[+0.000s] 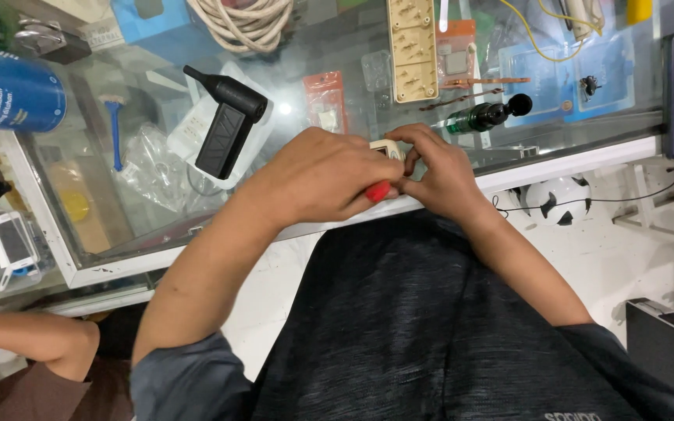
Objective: The person uses a small brush to apply liquid from a bottle onto a power strip and its backplate, then wipes both with a patterned cloth. The person repeatedly brushes and wipes the surfaces, turning the power strip over to treat both sides.
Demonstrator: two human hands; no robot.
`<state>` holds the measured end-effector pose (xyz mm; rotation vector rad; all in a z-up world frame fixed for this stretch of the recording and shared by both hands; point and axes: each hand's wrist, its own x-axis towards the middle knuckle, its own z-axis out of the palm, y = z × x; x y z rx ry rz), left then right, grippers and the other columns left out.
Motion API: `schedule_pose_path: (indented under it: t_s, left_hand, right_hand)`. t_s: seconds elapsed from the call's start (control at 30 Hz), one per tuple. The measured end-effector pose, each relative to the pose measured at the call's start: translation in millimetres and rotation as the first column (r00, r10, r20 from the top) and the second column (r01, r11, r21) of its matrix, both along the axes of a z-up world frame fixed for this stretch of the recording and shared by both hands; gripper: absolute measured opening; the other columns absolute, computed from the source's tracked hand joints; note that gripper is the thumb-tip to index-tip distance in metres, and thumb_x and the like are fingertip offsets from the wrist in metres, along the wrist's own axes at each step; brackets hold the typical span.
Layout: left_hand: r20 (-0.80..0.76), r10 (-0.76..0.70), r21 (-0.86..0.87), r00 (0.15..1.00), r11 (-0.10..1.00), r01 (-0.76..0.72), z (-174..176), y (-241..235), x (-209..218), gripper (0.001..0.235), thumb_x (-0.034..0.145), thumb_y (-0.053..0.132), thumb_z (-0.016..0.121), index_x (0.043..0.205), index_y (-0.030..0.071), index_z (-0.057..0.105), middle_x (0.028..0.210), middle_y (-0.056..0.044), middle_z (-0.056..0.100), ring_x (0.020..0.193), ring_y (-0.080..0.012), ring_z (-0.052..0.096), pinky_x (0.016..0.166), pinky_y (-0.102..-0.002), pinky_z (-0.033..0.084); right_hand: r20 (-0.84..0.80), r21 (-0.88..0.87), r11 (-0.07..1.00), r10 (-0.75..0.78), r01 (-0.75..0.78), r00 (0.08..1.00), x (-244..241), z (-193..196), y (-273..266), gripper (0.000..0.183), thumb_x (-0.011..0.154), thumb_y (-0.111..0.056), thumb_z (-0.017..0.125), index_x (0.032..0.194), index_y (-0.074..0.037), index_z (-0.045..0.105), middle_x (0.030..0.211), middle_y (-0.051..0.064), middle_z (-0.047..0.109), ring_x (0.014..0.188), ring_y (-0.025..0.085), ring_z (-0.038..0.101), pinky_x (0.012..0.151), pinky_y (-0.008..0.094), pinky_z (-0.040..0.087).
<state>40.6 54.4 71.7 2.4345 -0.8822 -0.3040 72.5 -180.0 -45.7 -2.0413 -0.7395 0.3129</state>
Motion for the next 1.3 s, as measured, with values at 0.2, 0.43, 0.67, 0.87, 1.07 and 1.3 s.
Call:
schedule_pose_path:
  t_s: [0.2,0.43,0.67,0.87,1.07,1.3]
  left_hand:
    - [-0.109,-0.051,0.106,0.993,0.992,0.062,13.7,-5.0,19.4,0.017,0.097,0.03,0.059,0.082,0.023,0.057,0.065,-0.004,0.063,0.073,-0.0377,0.067,0.062,-0.053,0.055]
    - [-0.21,-0.01,0.179,0.978,0.983,0.048,22.2,-5.1,24.4,0.027,0.097,0.038,0.057,0.077,0.021,0.059,0.056,-0.005,0.06,0.063,-0.0346,0.065,0.062,-0.048,0.055]
    - [-0.236,0.086,0.144,0.968,0.988,-0.053,12.8,0.3,22.1,0.023,0.098,0.034,0.061,0.082,0.017,0.061,0.06,-0.008,0.065,0.065,-0.0368,0.068,0.064,-0.049,0.056]
    - [-0.071,0.204,0.014,0.976,0.979,-0.204,-21.9,0.0,-0.3,0.03,0.1,0.032,0.062,0.12,0.01,0.057,0.069,-0.014,0.07,0.07,-0.0402,0.072,0.07,-0.054,0.058]
    - [-0.089,0.298,-0.028,0.95,0.953,-0.302,-25.3,-9.4,-12.1,0.029,0.102,0.034,0.062,0.119,0.012,0.056,0.071,-0.013,0.071,0.071,-0.0377,0.073,0.073,-0.052,0.059]
    - [-0.124,0.358,0.007,0.926,0.933,-0.36,-28.4,-18.3,-24.4,0.027,0.099,0.027,0.066,0.119,0.014,0.055,0.067,-0.009,0.068,0.075,-0.0346,0.072,0.077,-0.049,0.06]
  right_hand:
    - [0.019,-0.035,0.999,0.015,-0.015,1.0,0.9,-1.3,-0.8,0.06,0.072,-0.008,0.09,0.126,-0.011,0.065,0.123,0.001,0.067,0.081,0.026,0.071,0.074,0.037,0.052]
    - [0.0,0.002,1.0,0.018,-0.018,1.0,0.4,1.3,1.9,0.057,0.072,-0.002,0.087,0.125,-0.009,0.066,0.124,0.001,0.068,0.075,0.027,0.071,0.074,0.04,0.05]
    - [0.009,0.001,1.0,0.017,-0.017,1.0,0.0,8.9,2.9,0.056,0.076,-0.008,0.089,0.126,-0.007,0.065,0.122,0.004,0.068,0.073,0.027,0.07,0.073,0.04,0.05]
    - [-0.025,-0.011,1.0,0.011,-0.011,1.0,0.1,12.8,4.0,0.053,0.078,-0.009,0.088,0.125,-0.007,0.064,0.121,0.004,0.068,0.072,0.025,0.07,0.069,0.037,0.05]
    - [-0.012,-0.016,0.998,0.053,-0.053,0.999,0.8,7.8,2.6,0.056,0.077,-0.011,0.091,0.126,-0.007,0.064,0.122,0.005,0.068,0.073,0.026,0.07,0.069,0.038,0.05]
    - [-0.056,-0.021,0.999,0.036,-0.037,0.998,1.6,13.0,3.2,0.051,0.08,-0.017,0.088,0.125,-0.013,0.065,0.124,-0.001,0.067,0.075,0.024,0.07,0.069,0.037,0.052]
